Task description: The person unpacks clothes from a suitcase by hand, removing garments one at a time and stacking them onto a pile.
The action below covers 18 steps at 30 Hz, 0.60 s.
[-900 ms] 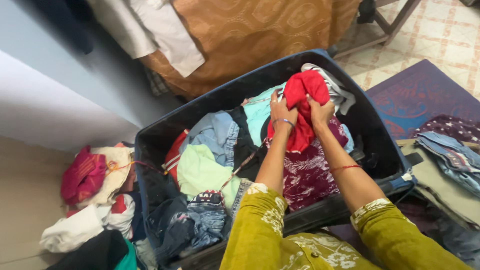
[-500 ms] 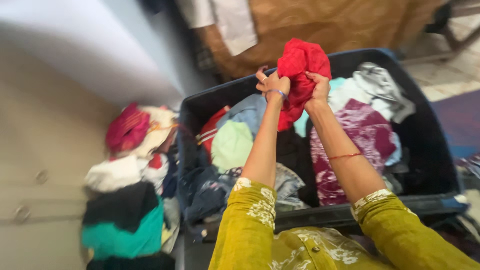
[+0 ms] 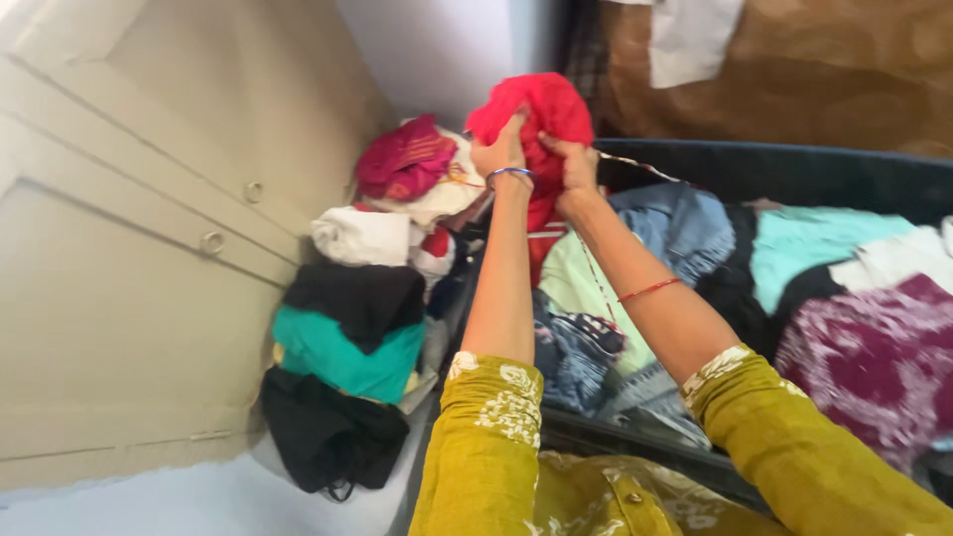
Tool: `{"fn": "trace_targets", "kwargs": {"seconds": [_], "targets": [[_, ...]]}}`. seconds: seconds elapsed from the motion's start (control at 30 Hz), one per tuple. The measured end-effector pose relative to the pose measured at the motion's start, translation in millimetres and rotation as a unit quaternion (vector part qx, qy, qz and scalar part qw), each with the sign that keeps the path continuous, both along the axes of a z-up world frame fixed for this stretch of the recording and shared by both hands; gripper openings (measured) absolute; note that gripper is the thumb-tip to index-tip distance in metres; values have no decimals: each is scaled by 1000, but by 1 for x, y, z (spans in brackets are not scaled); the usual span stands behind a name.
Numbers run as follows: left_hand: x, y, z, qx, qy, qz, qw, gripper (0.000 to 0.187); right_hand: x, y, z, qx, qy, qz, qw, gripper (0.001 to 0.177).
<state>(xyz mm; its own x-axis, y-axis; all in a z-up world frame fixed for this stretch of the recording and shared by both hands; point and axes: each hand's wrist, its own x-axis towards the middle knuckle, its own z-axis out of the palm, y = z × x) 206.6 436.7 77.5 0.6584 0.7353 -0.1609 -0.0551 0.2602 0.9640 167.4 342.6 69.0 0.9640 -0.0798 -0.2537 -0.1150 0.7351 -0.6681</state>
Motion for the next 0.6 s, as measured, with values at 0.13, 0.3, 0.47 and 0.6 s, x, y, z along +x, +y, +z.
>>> {"fn": "trace_targets", "kwargs": {"seconds": [0.13,0.3,0.47,0.6], "targets": [[2,78,21,-96,-196,9,976,39,18,77,19,-43,-46,49,997,26],[49,165,61,-101,-335,-2,937,38,66,156,76,8,-127,103,987,40],[88,234,107,-109,-372,-42,921,41,132,207,102,-30,-187,121,974,40],[106,257,67,-101,-354,-33,929,50,152,225,66,-83,-206,136,965,48]]}}
